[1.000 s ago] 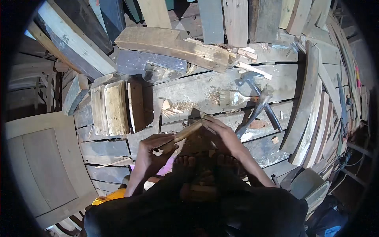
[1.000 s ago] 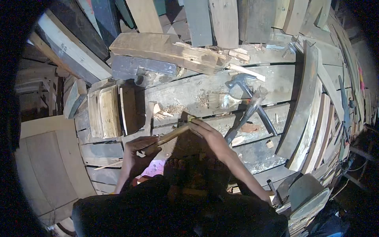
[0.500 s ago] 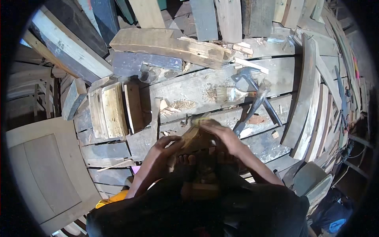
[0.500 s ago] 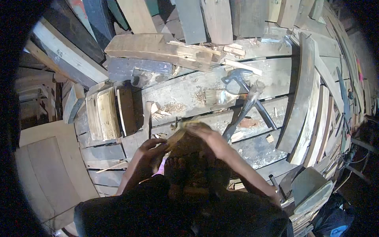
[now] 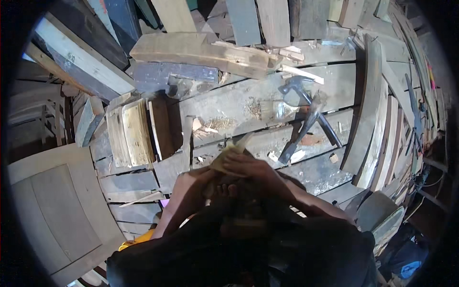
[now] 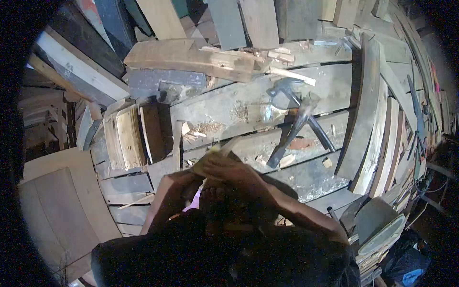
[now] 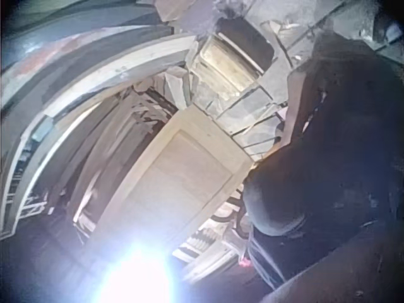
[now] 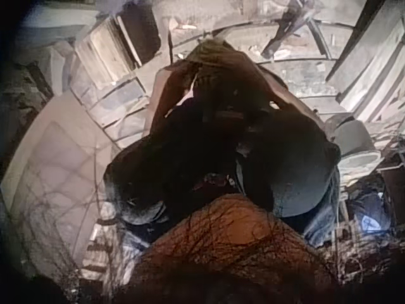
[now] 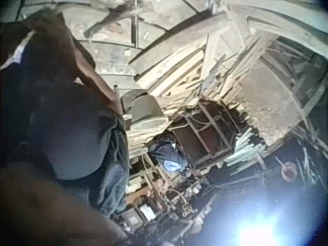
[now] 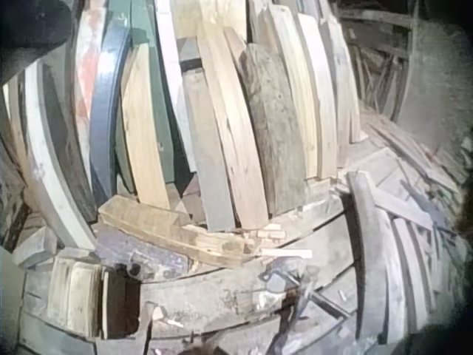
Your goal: The person shapes a piece of wood by chiseling it with a blade and a stone, then sands the wood with sandpaper.
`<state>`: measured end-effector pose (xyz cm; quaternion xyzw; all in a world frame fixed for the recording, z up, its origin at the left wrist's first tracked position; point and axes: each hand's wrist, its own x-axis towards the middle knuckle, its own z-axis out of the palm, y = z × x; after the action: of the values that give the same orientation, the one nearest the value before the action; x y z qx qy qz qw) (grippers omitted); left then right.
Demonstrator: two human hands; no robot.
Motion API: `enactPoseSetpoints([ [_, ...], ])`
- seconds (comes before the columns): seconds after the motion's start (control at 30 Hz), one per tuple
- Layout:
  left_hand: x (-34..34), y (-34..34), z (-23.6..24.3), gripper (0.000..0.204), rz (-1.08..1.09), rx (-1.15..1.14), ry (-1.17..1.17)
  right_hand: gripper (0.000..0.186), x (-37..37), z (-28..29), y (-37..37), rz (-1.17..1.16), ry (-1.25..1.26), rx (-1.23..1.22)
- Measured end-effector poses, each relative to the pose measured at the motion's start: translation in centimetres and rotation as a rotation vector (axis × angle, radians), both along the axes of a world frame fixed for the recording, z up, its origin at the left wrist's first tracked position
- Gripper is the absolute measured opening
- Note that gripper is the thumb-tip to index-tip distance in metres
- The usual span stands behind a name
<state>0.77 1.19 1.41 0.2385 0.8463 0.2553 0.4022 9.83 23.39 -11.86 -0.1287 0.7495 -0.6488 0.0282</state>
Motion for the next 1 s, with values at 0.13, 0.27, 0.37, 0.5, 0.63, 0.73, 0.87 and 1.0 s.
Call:
enactPoseSetpoints([
  [0.13, 1.6, -2.8, -4.6, 0.051, 0.033, 0.222, 0.273, 0.047, -2.2, -6.9, 2.1, -0.041, -0.21, 0.051],
  [0.27, 0.5, -0.9, -2.0, 0.051, 0.149, 0.119, 0.041, 0.042, -0.2, -3.9, -2.5, -0.074, -0.067, -0.076],
  [0.37, 0.4, -0.2, -1.1, 0.051, 0.116, 0.116, 0.048, 0.043, 1.4, -4.7, -1.7, -0.099, -0.137, -0.232],
  [0.5, 1.2, -1.4, -3.8, 0.05, 0.164, 0.163, 0.127, 0.043, -1.5, -6.2, 1.5, -0.176, -0.421, 0.167],
  [0.63, 0.4, -0.7, -2.1, 0.052, 0.124, -0.014, -0.025, 0.04, -0.7, -1.3, -1.9, -0.097, 0.1, 0.038],
  [0.73, 1.7, -2.0, -4.2, 0.048, 0.161, 0.212, 0.157, 0.038, -0.5, -3.0, -1.5, -0.038, -0.142, -0.219],
  [0.87, 1.2, -1.8, -4.8, 0.048, 0.083, 0.286, 0.316, 0.04, -0.6, -3.2, -2.7, -0.143, -0.207, -0.225],
  [1.0, 1.1, -1.5, -2.5, 0.042, 0.207, 0.161, -0.008, 0.033, -2.7, -2.8, -2.3, -0.03, 0.326, -0.1],
])
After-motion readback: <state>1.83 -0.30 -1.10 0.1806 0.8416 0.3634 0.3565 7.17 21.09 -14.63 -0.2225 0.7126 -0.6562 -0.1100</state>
